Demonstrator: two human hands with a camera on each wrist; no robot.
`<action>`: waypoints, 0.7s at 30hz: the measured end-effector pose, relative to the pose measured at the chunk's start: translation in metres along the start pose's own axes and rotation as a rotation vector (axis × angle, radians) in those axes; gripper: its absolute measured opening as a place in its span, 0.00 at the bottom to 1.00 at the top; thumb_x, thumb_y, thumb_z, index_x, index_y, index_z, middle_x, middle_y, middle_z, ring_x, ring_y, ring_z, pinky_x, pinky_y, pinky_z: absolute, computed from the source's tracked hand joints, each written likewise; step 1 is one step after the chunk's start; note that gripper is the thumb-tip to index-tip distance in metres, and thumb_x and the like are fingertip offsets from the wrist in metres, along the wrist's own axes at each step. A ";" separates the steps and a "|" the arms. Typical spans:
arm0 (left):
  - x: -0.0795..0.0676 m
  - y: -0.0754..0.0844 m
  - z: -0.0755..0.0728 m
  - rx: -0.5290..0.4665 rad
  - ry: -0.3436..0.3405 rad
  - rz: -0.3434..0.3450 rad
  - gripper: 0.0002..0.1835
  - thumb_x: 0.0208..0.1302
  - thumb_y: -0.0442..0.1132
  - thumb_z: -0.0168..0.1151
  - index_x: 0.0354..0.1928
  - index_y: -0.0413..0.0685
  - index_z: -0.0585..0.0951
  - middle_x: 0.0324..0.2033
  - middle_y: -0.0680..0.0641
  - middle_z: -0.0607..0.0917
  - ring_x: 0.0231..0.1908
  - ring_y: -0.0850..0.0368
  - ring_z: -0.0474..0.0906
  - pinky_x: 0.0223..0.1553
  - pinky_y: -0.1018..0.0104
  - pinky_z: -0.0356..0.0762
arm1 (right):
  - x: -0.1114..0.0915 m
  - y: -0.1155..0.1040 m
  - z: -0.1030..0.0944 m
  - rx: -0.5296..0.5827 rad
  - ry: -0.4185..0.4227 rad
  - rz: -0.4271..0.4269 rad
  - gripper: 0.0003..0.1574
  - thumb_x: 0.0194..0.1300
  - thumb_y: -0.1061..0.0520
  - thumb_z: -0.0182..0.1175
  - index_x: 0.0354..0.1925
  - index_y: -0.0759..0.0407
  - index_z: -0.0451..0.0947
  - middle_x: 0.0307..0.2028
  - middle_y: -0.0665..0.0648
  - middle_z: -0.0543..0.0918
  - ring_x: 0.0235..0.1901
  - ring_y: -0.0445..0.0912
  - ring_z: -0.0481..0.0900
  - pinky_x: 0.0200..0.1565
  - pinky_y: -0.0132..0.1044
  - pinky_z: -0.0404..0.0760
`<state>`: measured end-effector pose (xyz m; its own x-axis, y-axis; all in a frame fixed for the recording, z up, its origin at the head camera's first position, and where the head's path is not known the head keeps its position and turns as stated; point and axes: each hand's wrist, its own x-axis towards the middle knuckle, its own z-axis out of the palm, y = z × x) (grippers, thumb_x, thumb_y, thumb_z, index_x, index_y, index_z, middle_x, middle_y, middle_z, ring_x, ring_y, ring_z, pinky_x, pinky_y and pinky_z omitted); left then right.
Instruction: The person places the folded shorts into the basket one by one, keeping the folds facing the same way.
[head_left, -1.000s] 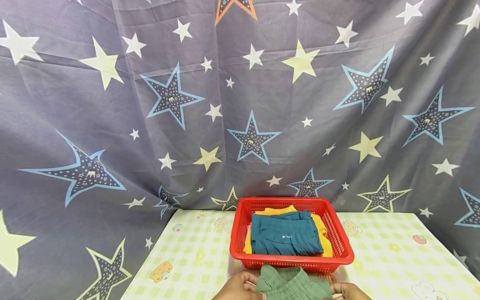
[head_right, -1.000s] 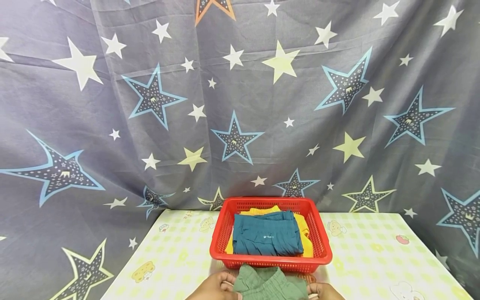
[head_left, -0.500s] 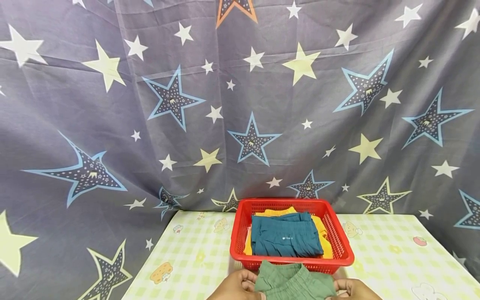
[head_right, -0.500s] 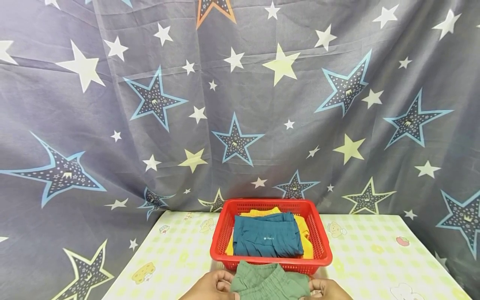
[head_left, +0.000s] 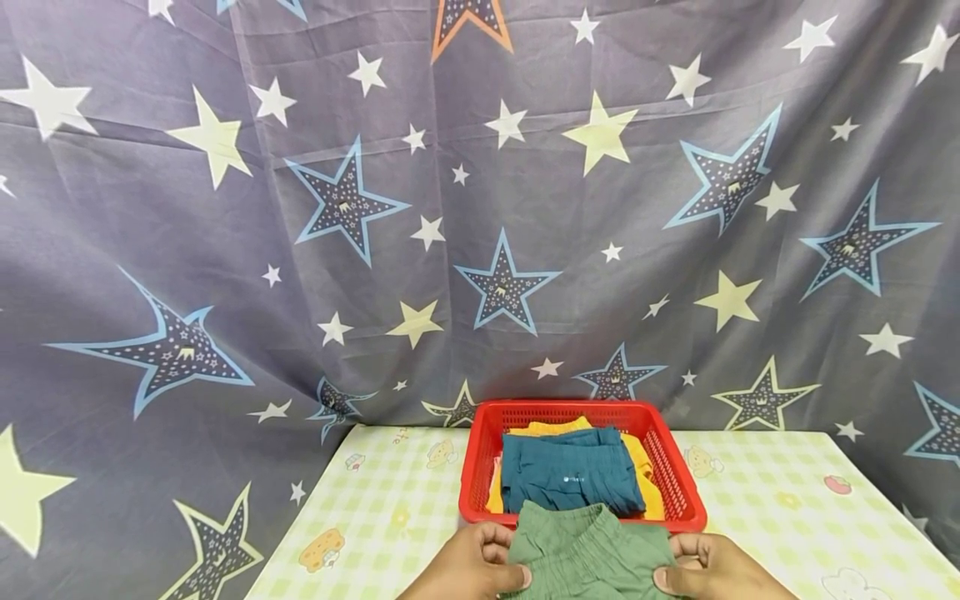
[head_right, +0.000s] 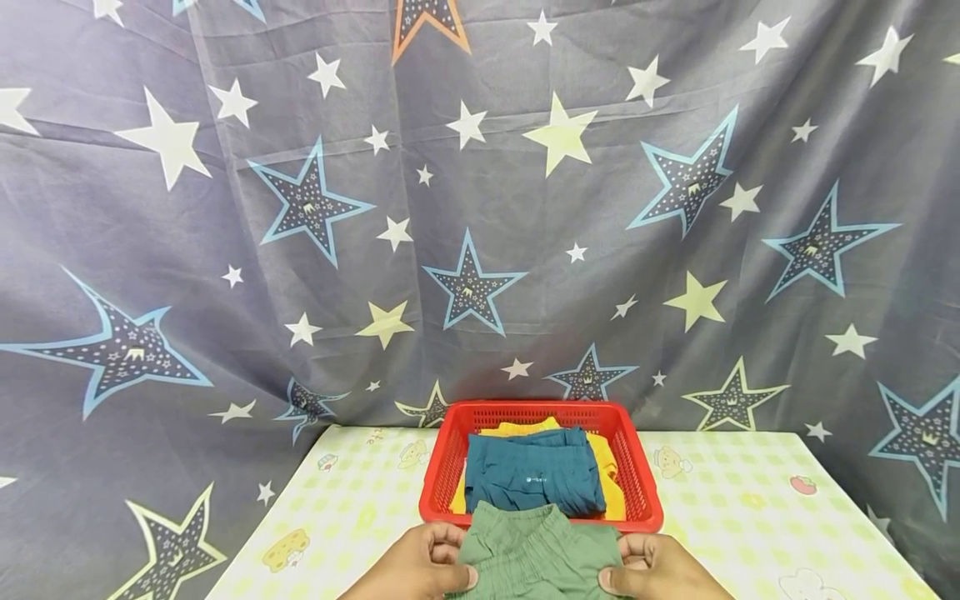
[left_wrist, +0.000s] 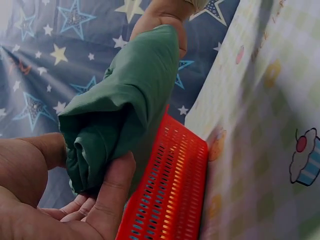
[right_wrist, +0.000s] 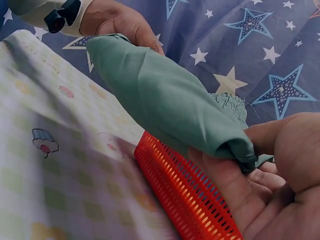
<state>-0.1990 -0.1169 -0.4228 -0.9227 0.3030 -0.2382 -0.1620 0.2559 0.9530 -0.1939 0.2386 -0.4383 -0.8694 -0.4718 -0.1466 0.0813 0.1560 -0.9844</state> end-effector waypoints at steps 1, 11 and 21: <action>-0.001 0.001 0.000 -0.009 0.000 0.006 0.20 0.62 0.34 0.69 0.54 0.38 0.75 0.33 0.49 0.82 0.31 0.57 0.71 0.34 0.63 0.75 | 0.000 -0.002 0.000 -0.015 0.002 -0.014 0.14 0.70 0.59 0.61 0.33 0.66 0.70 0.20 0.47 0.65 0.18 0.38 0.64 0.23 0.32 0.65; 0.003 0.019 -0.003 -0.128 -0.012 0.080 0.28 0.58 0.28 0.61 0.62 0.32 0.72 0.38 0.46 0.78 0.25 0.58 0.66 0.23 0.67 0.69 | 0.005 -0.024 0.005 -0.024 0.140 -0.008 0.12 0.69 0.59 0.64 0.36 0.60 0.68 0.20 0.48 0.64 0.17 0.41 0.58 0.20 0.32 0.59; 0.029 0.024 -0.003 -0.214 -0.015 0.139 0.36 0.55 0.26 0.57 0.69 0.30 0.64 0.50 0.39 0.78 0.45 0.53 0.74 0.44 0.60 0.77 | 0.025 -0.032 0.001 0.111 0.232 -0.014 0.17 0.71 0.57 0.64 0.49 0.67 0.73 0.32 0.52 0.83 0.31 0.44 0.84 0.35 0.41 0.85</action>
<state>-0.2307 -0.1052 -0.4057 -0.9364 0.3354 -0.1036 -0.1061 0.0109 0.9943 -0.2177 0.2208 -0.4109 -0.9584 -0.2595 -0.1190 0.1100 0.0489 -0.9927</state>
